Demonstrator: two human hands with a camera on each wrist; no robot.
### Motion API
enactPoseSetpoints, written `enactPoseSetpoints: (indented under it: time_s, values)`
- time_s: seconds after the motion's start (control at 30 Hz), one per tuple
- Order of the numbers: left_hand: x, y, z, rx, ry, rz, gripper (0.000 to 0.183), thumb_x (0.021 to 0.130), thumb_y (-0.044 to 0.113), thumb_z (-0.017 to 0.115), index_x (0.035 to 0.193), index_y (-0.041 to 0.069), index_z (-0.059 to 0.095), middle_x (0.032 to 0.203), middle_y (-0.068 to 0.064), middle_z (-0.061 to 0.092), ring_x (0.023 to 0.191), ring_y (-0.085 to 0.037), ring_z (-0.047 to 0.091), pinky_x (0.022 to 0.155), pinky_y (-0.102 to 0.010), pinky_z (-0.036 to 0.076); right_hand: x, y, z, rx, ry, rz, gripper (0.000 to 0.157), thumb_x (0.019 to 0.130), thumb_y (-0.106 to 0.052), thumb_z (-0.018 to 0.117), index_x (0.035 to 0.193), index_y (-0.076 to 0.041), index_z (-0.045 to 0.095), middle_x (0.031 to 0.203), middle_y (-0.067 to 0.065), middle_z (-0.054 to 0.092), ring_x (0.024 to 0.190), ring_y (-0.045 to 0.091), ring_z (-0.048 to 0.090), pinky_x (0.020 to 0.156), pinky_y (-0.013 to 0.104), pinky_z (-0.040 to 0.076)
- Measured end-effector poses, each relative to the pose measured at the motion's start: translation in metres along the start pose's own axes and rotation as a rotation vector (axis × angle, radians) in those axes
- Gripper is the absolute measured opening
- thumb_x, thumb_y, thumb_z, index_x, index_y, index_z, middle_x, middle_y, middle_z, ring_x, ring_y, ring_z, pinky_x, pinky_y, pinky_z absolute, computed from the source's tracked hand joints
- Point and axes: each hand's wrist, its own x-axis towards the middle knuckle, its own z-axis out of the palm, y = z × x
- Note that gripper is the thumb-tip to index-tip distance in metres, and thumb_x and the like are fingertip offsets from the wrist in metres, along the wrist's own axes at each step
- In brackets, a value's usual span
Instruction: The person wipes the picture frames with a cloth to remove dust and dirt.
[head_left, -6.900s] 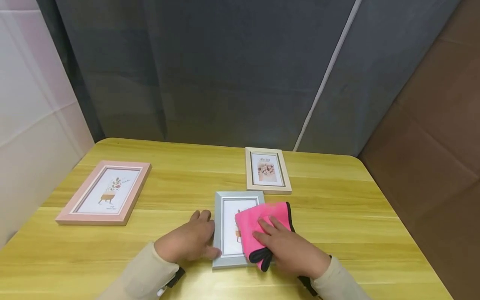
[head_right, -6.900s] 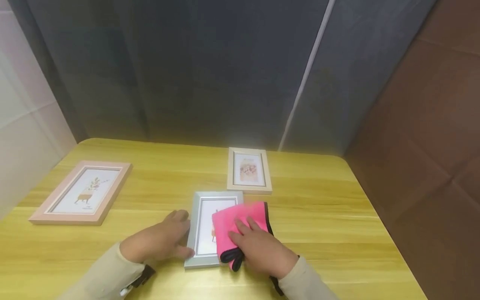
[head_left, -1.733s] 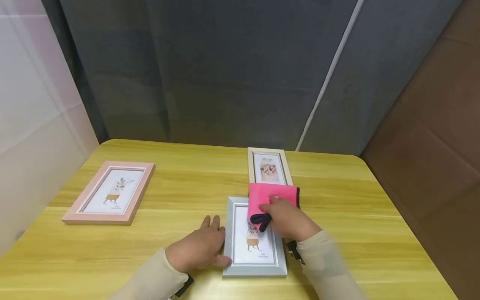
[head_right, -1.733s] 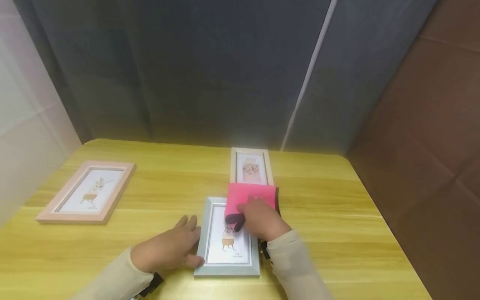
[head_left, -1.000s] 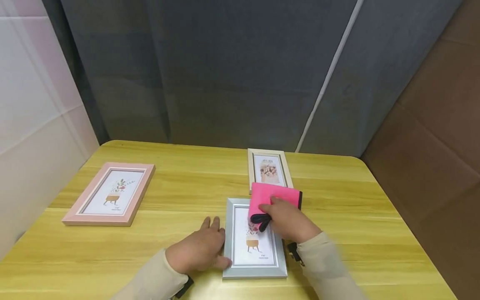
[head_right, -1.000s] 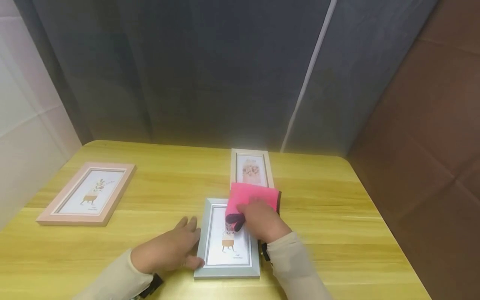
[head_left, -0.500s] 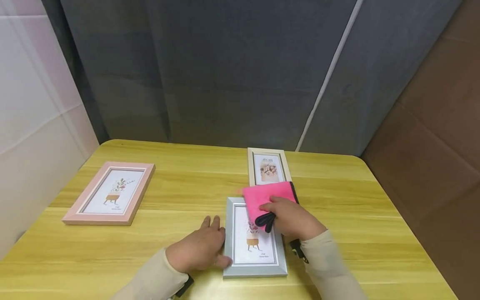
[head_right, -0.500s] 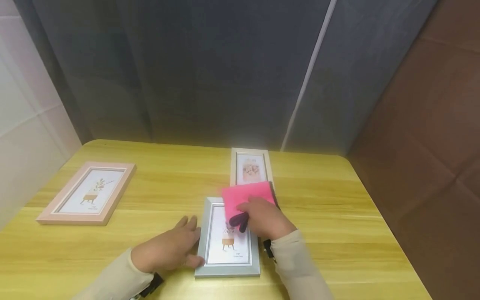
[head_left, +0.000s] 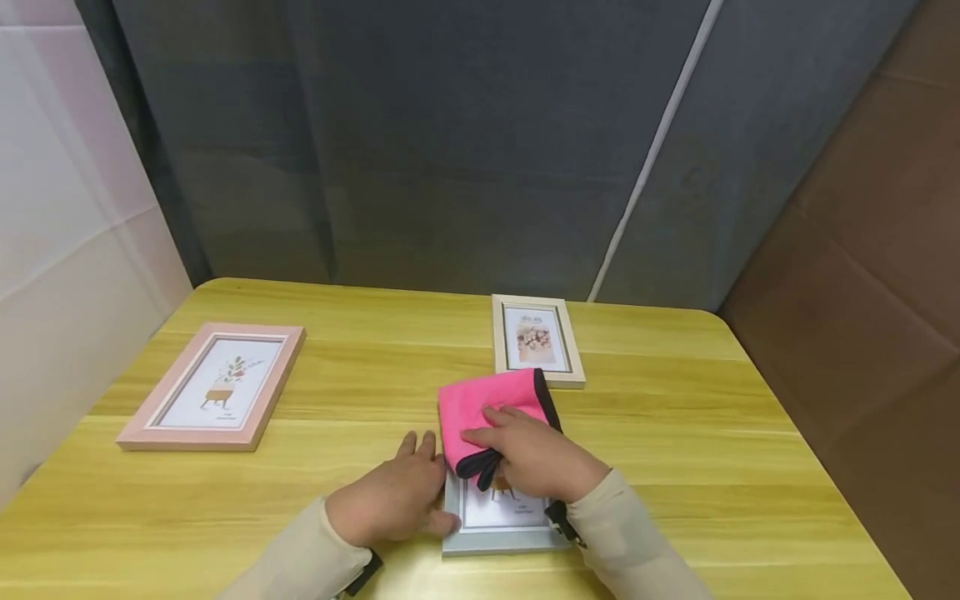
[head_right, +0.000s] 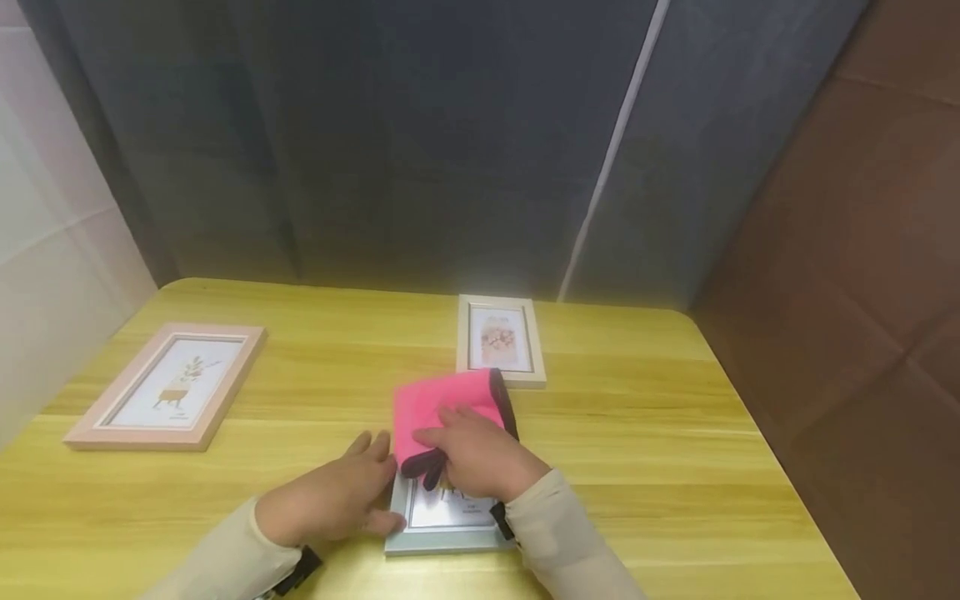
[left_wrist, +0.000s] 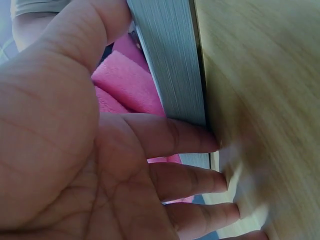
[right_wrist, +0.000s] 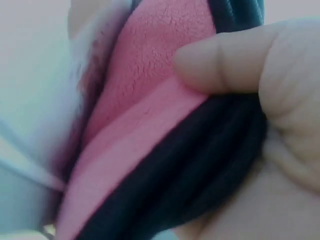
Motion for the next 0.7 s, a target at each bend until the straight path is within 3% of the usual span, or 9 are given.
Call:
enactPoseSetpoints:
  time_s: [0.07, 0.3, 0.37, 0.43, 0.6, 0.7]
  values:
    - [0.000, 0.000, 0.000, -0.005, 0.001, 0.000, 0.081, 0.078, 0.038, 0.082, 0.128, -0.019, 0.053, 0.143, -0.044, 0.035, 0.133, -0.062, 0.028, 0.110, -0.058, 0.031, -0.002, 0.002, -0.002, 0.008, 0.009, 0.021, 0.047, 0.091, -0.007, 0.065, 0.137, -0.017, 0.062, 0.150, 0.017, 0.044, 0.140, 0.034, 0.039, 0.114, 0.046, 0.030]
    - [0.000, 0.001, 0.001, -0.025, -0.008, -0.031, 0.080, 0.080, 0.037, 0.082, 0.129, -0.018, 0.053, 0.144, -0.043, 0.033, 0.136, -0.061, 0.025, 0.110, -0.059, 0.029, -0.015, 0.027, -0.015, -0.074, 0.071, 0.291, 0.038, 0.092, -0.004, 0.064, 0.129, -0.012, 0.068, 0.141, 0.020, 0.053, 0.135, 0.037, 0.043, 0.110, 0.051, 0.035]
    - [0.001, 0.001, 0.001, -0.024, -0.013, -0.039, 0.080, 0.080, 0.037, 0.082, 0.130, -0.018, 0.052, 0.145, -0.042, 0.033, 0.136, -0.060, 0.024, 0.110, -0.059, 0.029, -0.015, 0.028, -0.014, -0.094, 0.085, 0.309, 0.038, 0.092, -0.004, 0.064, 0.129, -0.013, 0.068, 0.140, 0.020, 0.055, 0.134, 0.037, 0.045, 0.109, 0.050, 0.036]
    - [0.001, 0.000, 0.001, -0.018, -0.013, -0.038, 0.081, 0.080, 0.038, 0.081, 0.130, -0.018, 0.052, 0.145, -0.043, 0.032, 0.136, -0.061, 0.024, 0.110, -0.059, 0.029, -0.012, 0.023, -0.011, -0.099, 0.074, 0.268, 0.039, 0.093, -0.004, 0.062, 0.131, -0.014, 0.067, 0.142, 0.021, 0.053, 0.136, 0.038, 0.043, 0.110, 0.050, 0.034]
    - [0.001, -0.001, 0.002, 0.008, 0.003, -0.015, 0.081, 0.078, 0.037, 0.081, 0.129, -0.019, 0.053, 0.144, -0.044, 0.033, 0.133, -0.063, 0.027, 0.107, -0.060, 0.033, -0.003, 0.003, -0.001, -0.013, -0.010, 0.025, 0.053, 0.088, -0.006, 0.068, 0.139, -0.017, 0.060, 0.151, 0.023, 0.041, 0.142, 0.039, 0.034, 0.115, 0.048, 0.026]
    - [0.001, 0.000, 0.002, 0.011, 0.007, -0.006, 0.081, 0.078, 0.037, 0.081, 0.130, -0.019, 0.052, 0.144, -0.044, 0.033, 0.132, -0.063, 0.028, 0.107, -0.060, 0.034, -0.002, 0.000, -0.001, 0.022, -0.014, -0.028, 0.055, 0.086, -0.002, 0.066, 0.139, -0.016, 0.060, 0.151, 0.020, 0.043, 0.141, 0.035, 0.037, 0.114, 0.045, 0.029]
